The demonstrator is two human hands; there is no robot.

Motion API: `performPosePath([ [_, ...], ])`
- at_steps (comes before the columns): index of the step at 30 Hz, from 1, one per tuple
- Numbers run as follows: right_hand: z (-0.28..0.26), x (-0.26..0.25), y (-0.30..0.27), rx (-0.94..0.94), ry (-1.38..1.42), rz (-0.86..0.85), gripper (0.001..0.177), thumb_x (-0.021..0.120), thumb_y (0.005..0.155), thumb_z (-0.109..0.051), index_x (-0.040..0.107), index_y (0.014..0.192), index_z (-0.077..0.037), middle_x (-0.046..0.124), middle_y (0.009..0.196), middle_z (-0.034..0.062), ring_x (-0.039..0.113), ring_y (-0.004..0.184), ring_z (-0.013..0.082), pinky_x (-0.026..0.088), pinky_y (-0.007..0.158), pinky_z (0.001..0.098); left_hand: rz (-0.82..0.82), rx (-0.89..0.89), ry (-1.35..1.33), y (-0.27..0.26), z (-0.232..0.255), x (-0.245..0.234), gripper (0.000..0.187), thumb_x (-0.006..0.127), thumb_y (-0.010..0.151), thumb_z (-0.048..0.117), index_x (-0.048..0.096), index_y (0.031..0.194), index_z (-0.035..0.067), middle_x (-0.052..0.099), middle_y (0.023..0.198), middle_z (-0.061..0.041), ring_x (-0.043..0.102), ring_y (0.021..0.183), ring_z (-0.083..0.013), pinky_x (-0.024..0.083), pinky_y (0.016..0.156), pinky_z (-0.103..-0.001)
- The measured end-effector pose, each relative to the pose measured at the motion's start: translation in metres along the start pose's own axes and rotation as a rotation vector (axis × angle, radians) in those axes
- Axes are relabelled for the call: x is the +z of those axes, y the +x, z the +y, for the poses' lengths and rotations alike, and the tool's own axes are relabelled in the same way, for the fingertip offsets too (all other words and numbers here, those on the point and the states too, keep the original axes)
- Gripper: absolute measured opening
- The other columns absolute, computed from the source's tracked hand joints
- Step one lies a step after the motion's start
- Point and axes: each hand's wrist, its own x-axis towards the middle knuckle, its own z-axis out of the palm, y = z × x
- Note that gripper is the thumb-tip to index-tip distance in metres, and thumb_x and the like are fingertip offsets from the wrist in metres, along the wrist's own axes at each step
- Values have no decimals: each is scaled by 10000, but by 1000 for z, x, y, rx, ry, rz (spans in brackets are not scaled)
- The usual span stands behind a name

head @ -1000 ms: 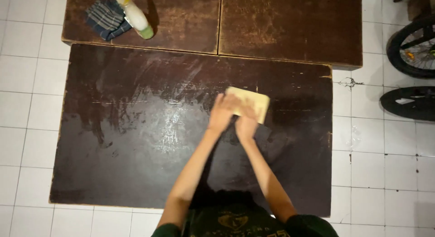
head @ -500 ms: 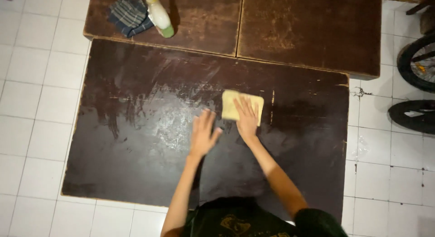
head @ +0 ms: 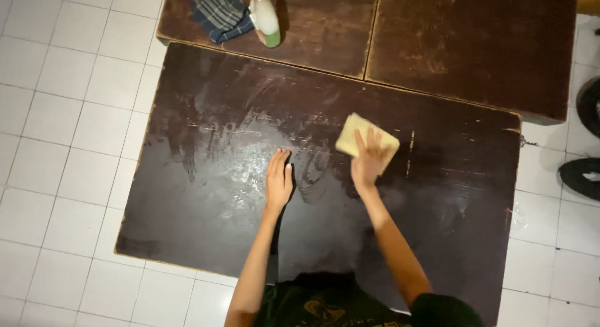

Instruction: Sanding a dark wooden board with a piece of sandpaper and then picking up a spray bottle and cloth.

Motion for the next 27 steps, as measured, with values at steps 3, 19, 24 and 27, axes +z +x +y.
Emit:
performPosePath([
  [3,-66,-13,-8,-124,50,-93,828,616,834,-67,376,1552,-403,229,1689,19,121,1551,254,-3,1175,679,31,-83,-195,8,4,-14,324,488,1052,158,633,1321,49,643,1300,-150,526,1347,-355,393,1152,-469],
  [19,-136,42,28,-240,65,322,715,602,726,79,683,1374,-212,595,1424,157,529,1328,363,258,1074,673,84,-59,335,2,-66,-100,290,557,1032,125,631,1309,77,596,1374,-144,485,1391,-323,294,1206,-501],
  [24,-253,-15,-46,-513,409,-339,816,605,715,64,564,1435,-319,441,1586,83,363,1481,349,117,1172,693,226,-142,27,4,-56,-115,325,379,1086,87,611,1304,20,621,1271,-194,556,1283,-390,395,1140,-498],
  [27,-222,-11,-73,-572,637,-424,850,598,684,68,573,1429,-340,382,1629,-18,304,1518,231,-14,1227,545,291,-192,-74,4,-58,-119,333,374,1096,135,603,1307,19,611,1270,-196,560,1271,-402,405,1120,-512],
])
